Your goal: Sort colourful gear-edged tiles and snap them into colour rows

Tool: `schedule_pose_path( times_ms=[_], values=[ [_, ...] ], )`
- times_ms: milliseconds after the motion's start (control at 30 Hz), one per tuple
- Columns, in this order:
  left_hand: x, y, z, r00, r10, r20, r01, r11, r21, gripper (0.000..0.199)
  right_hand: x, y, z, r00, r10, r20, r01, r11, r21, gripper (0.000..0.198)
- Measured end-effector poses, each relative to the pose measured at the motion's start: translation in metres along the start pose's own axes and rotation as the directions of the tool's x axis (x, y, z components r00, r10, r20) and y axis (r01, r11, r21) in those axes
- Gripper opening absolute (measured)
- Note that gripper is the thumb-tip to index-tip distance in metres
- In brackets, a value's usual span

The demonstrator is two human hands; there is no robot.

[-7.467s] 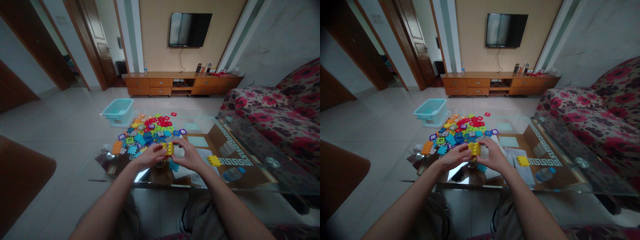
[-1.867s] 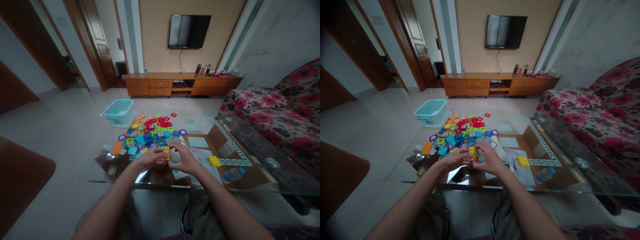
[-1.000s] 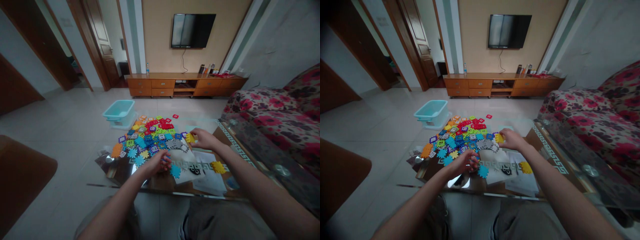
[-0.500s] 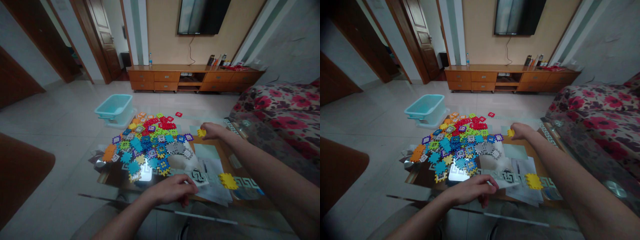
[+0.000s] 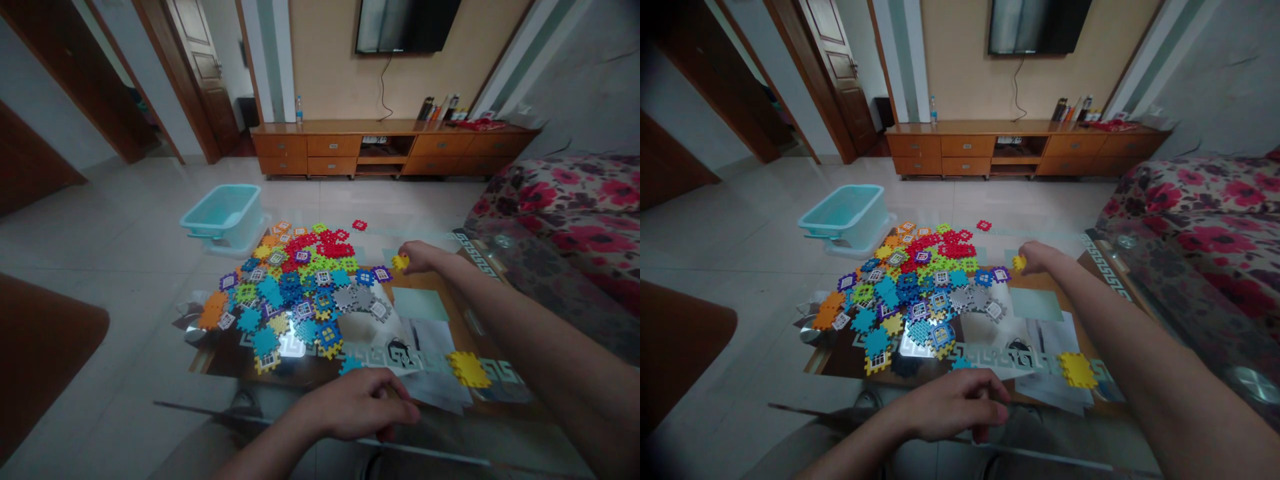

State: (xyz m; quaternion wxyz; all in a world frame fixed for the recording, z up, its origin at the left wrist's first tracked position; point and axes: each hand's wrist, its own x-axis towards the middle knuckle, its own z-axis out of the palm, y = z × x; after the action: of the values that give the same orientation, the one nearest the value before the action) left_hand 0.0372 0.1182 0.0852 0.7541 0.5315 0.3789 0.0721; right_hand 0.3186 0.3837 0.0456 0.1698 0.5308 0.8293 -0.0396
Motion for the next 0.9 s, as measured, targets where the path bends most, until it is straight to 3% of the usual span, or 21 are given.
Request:
schedule_pose_path(
  times_ms=[367,900],
  values=[
    [-0.0033,0.0058,0.0011,0.998,-0.063,0.022,0.063,0.998,-0.03,0.033,0.0026,-0.0027,-0.0047,0.999,-0.003,0.051,0.005,1.0,-0.031,0.038],
    [-0.0043,0.0039,0.0016,0.999,-0.043,0.03,0.043,0.999,0.01,0.038,0.0018,-0.0044,-0.0061,0.998,0.021,0.061,-0.02,0.999,-0.027,0.041]
  ],
)
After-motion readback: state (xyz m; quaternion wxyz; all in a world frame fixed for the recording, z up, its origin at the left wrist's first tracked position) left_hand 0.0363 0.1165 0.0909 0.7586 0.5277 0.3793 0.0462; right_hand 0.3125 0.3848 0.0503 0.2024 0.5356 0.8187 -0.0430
